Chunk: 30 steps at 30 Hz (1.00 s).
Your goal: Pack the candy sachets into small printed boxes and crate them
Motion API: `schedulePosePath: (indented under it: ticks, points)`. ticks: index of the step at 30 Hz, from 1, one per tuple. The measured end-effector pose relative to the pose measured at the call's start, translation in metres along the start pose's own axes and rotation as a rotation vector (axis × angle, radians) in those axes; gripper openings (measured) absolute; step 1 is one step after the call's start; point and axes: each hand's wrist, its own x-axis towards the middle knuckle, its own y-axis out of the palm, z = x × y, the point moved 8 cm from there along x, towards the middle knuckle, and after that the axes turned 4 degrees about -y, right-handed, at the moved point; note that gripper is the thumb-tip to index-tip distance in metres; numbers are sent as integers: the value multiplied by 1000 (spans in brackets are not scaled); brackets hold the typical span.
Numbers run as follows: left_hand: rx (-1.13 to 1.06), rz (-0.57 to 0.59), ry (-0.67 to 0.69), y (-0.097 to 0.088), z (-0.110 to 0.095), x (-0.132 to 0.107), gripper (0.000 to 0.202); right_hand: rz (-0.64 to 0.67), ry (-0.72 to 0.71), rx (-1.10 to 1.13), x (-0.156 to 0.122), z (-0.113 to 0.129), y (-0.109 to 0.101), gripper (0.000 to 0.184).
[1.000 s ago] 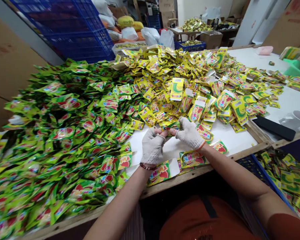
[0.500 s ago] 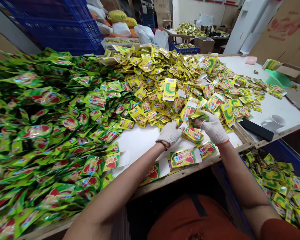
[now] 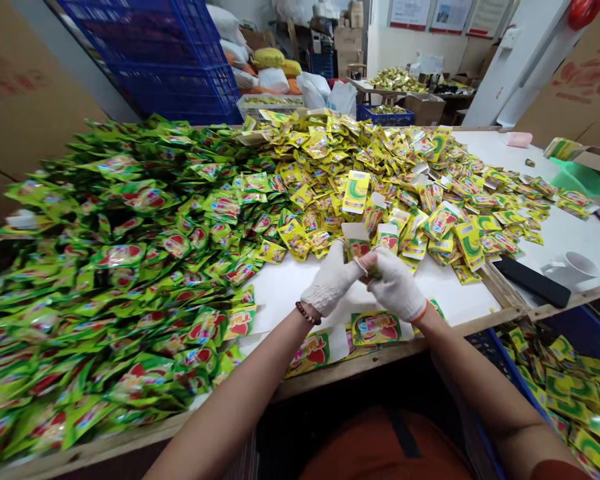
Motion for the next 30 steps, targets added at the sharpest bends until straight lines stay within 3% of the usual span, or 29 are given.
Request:
schedulePosePath:
  ticks: [2,5,7,9,13,15,19,24,30]
  points:
    - [24,-36,15,-11,1,-3,54,66,-81,-6,3,17,18,14]
    - [82,-137,7,-35,6,-5,44,191,-92,138,5,27,27,18]
    - [258,-254,2,-54,6,-9,38,224,27,303,8,21,23,13]
    - [517,-360,24,-65,3,-15,41,134,185,456,11,7,11,18]
    - [980,-357,251,-46,-9,-24,48,-179,253,496,15,-10,-13,33]
    - [1142,-309,359,-31,-10,-28,47,-222,242,383,16,-11,-13,34]
    - [1279,-275,384,-23,-8,-32,50,-114,266,177,16,-14,-4,31]
    - [1292,-303,398,-25,-10,-37,53,-27,326,119,17,-21,-3,26]
    - [1358,-243,457,-16,-14,-39,43,71,202,-94,21,5,7,12]
